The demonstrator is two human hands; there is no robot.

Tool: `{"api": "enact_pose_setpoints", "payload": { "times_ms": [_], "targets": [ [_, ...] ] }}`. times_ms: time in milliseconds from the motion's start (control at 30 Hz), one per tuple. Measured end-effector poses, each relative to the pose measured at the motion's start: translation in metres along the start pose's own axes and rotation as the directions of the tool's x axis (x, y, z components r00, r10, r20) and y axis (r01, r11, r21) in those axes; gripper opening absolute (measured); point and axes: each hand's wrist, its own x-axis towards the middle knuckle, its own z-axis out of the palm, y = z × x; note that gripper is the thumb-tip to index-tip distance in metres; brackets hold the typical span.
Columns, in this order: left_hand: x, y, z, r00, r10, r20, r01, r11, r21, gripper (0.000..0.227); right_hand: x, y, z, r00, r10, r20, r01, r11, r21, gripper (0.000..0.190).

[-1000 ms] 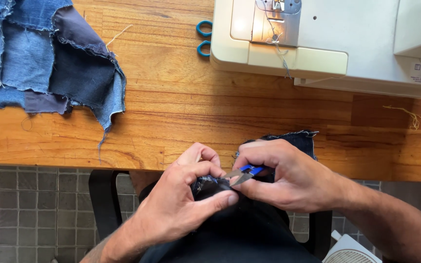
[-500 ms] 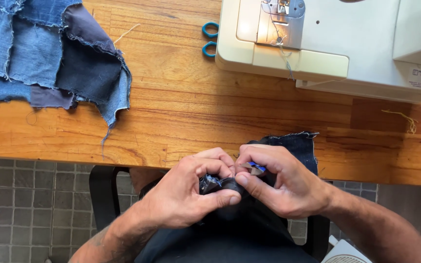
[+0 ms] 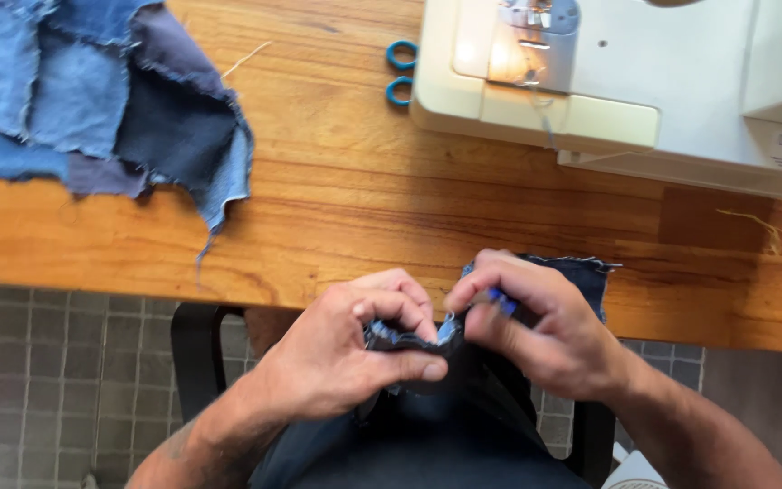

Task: Trimming loose threads and aligning denim fabric patches for assembly on a workbench

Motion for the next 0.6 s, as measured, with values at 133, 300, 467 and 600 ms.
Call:
{"api": "enact_pose_setpoints", "payload": {
  "times_ms": [133, 300, 467, 600],
  "targets": [
    [0.002, 0.006, 0.002, 0.998, -0.009, -0.06, 0.013, 0.997, 0.071, 0.014, 0.007, -0.013, 0.006, 0.986, -0.162, 0.035, 0.165, 0.968, -0.189, 0.031],
    [-0.007, 0.02, -0.017, 0.99, 0.063, -0.124, -0.017, 0.941, 0.339, 0.035, 0.003, -0.017, -0.006, 0.983, -0.167, -0.08, 0.144, 0.961, -0.237, 0.009],
    [-0.016, 0.02, -0.033, 0.997, 0.027, -0.072, 0.005, 0.913, 0.407, 0.027, 0.0, -0.017, -0.015, 0.992, -0.114, -0.054, 0.1, 0.971, -0.218, 0.005],
    [-0.02, 0.012, -0.036, 0.99, 0.12, -0.07, -0.071, 0.869, 0.49, 0.009, -0.008, 0.001, -0.014, 0.994, -0.104, -0.046, 0.087, 0.957, -0.277, 0.007]
  ]
}}
